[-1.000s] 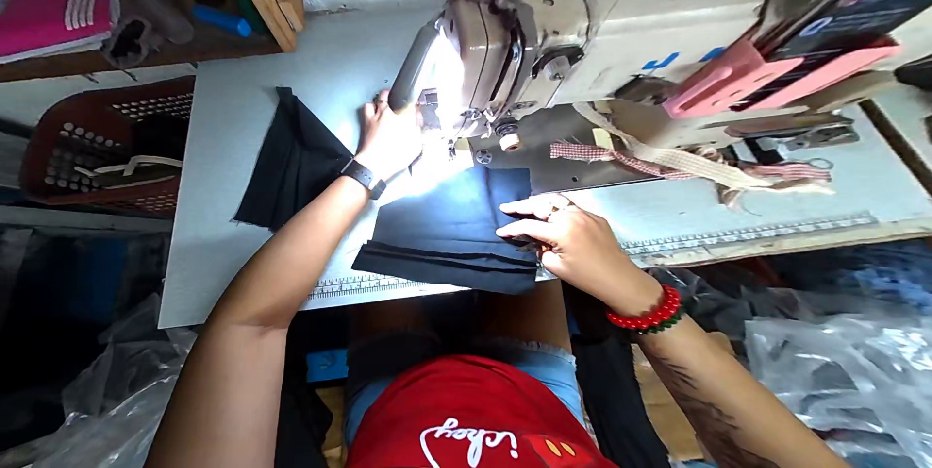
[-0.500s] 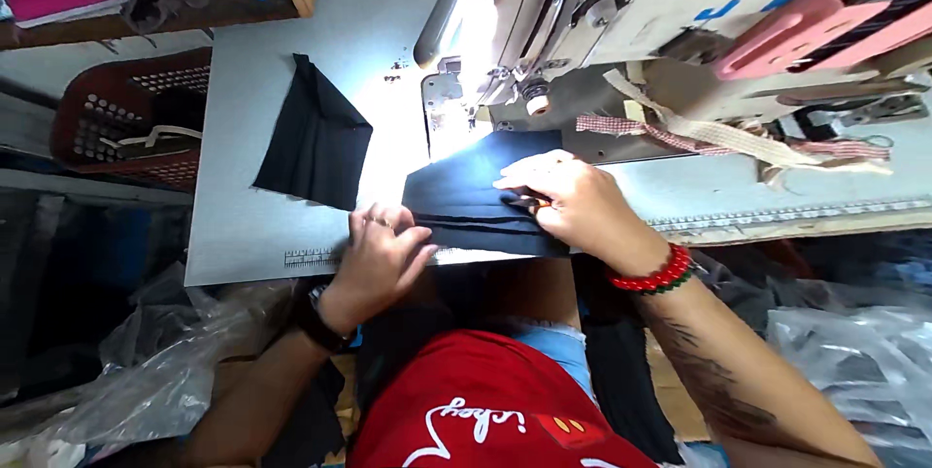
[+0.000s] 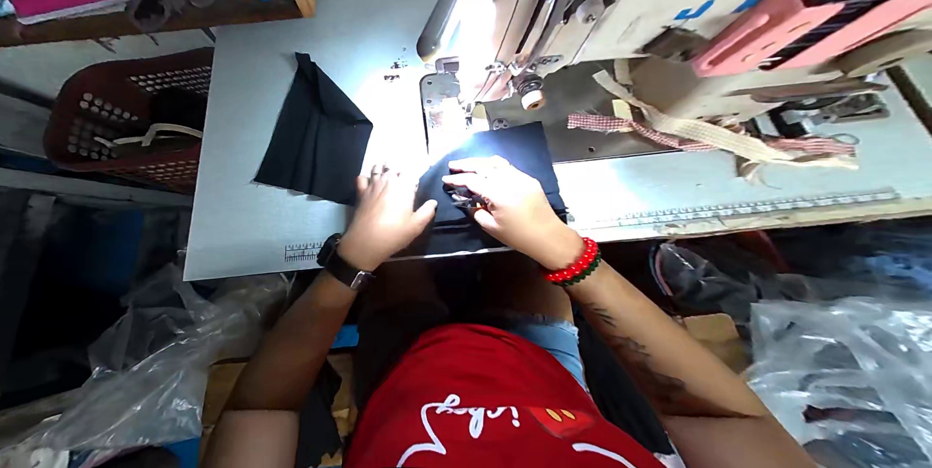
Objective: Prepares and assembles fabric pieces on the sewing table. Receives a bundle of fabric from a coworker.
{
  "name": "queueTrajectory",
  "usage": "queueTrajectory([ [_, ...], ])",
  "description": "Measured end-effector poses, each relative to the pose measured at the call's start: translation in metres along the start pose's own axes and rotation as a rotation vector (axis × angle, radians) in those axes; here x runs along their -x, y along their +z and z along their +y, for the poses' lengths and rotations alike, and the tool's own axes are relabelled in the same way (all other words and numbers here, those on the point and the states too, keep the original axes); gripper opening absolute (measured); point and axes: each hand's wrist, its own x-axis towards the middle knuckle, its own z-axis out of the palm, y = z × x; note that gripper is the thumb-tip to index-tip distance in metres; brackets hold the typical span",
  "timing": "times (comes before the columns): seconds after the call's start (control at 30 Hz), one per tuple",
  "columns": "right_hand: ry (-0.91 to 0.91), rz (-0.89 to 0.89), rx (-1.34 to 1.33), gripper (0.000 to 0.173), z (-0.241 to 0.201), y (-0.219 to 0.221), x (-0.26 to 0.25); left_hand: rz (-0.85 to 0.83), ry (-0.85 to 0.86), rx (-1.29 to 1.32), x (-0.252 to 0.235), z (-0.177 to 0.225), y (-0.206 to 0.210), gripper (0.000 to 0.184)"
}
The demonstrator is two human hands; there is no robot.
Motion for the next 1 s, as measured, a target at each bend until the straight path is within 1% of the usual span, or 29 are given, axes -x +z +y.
queueTrajectory([
  [0.03,0.017,0.015,-0.013,0.037,-0.001,-0.003,0.004,-0.004,0.015,0.058,-0.005,0.004,0.002,0.032],
  [0.1,0.038,0.033,-0.012,0.037,-0.002,-0.008,0.013,0.02,0.0,0.333,-0.009,0.009,0.001,0.017],
  [0.13,0.035,0.034,0.002,0.036,-0.001,-0.01,0.018,0.048,-0.011,0.46,-0.009,0.009,0.002,0.017],
  [0.17,0.026,0.022,0.013,0.033,-0.001,-0.011,0.023,0.089,-0.016,0.518,-0.009,0.007,0.004,0.021],
  [0.23,0.002,-0.023,0.037,0.028,-0.001,-0.013,0.033,0.204,0.011,0.436,-0.006,-0.001,0.006,0.026],
  [0.3,-0.003,-0.077,0.059,0.029,0.0,-0.015,0.04,0.318,0.039,0.301,-0.002,-0.012,0.006,0.023],
  [0.33,-0.002,-0.1,0.065,0.03,-0.001,-0.016,0.042,0.337,0.047,0.266,0.001,-0.018,0.005,0.022],
  [0.37,0.0,-0.122,0.068,0.031,-0.002,-0.018,0.042,0.336,0.049,0.27,0.003,-0.023,0.004,0.021],
  [0.43,-0.013,-0.155,0.074,0.033,-0.004,-0.022,0.042,0.25,0.019,0.357,0.006,-0.029,-0.003,0.024],
  [0.57,-0.055,-0.178,0.047,0.03,-0.003,-0.027,0.043,-0.015,0.013,0.469,-0.003,-0.024,-0.017,0.054],
  [0.6,-0.052,-0.182,0.037,0.029,-0.001,-0.03,0.044,-0.067,0.021,0.457,-0.009,-0.021,-0.019,0.058],
  [0.63,-0.043,-0.176,0.032,0.028,0.001,-0.033,0.046,-0.087,0.035,0.438,-0.013,-0.018,-0.017,0.057],
  [0.67,-0.025,-0.158,0.038,0.028,0.004,-0.036,0.047,-0.048,0.07,0.41,-0.015,-0.015,-0.013,0.051],
  [0.73,0.039,-0.102,0.074,0.032,0.009,-0.042,0.05,0.086,0.115,0.244,-0.012,-0.012,-0.002,0.038],
  [0.8,0.109,-0.093,0.128,0.036,0.012,-0.045,0.052,0.208,0.104,0.076,-0.008,-0.014,0.003,0.036],
  [0.83,0.133,-0.101,0.153,0.037,0.011,-0.047,0.052,0.249,0.133,0.061,-0.005,-0.019,0.003,0.031],
  [0.87,0.149,-0.113,0.168,0.035,0.009,-0.048,0.05,0.248,0.18,0.088,0.001,-0.024,0.002,0.025],
  [0.9,0.15,-0.114,0.166,0.033,0.005,-0.048,0.046,0.197,0.222,0.115,0.009,-0.027,-0.002,0.024],
  [0.93,0.129,-0.101,0.147,0.032,0.0,-0.047,0.04,0.122,0.243,0.106,0.018,-0.029,-0.004,0.029],
  [1.0,0.049,-0.068,0.061,0.03,-0.01,-0.038,0.024,0.014,0.247,0.036,0.031,-0.032,-0.005,0.047],
])
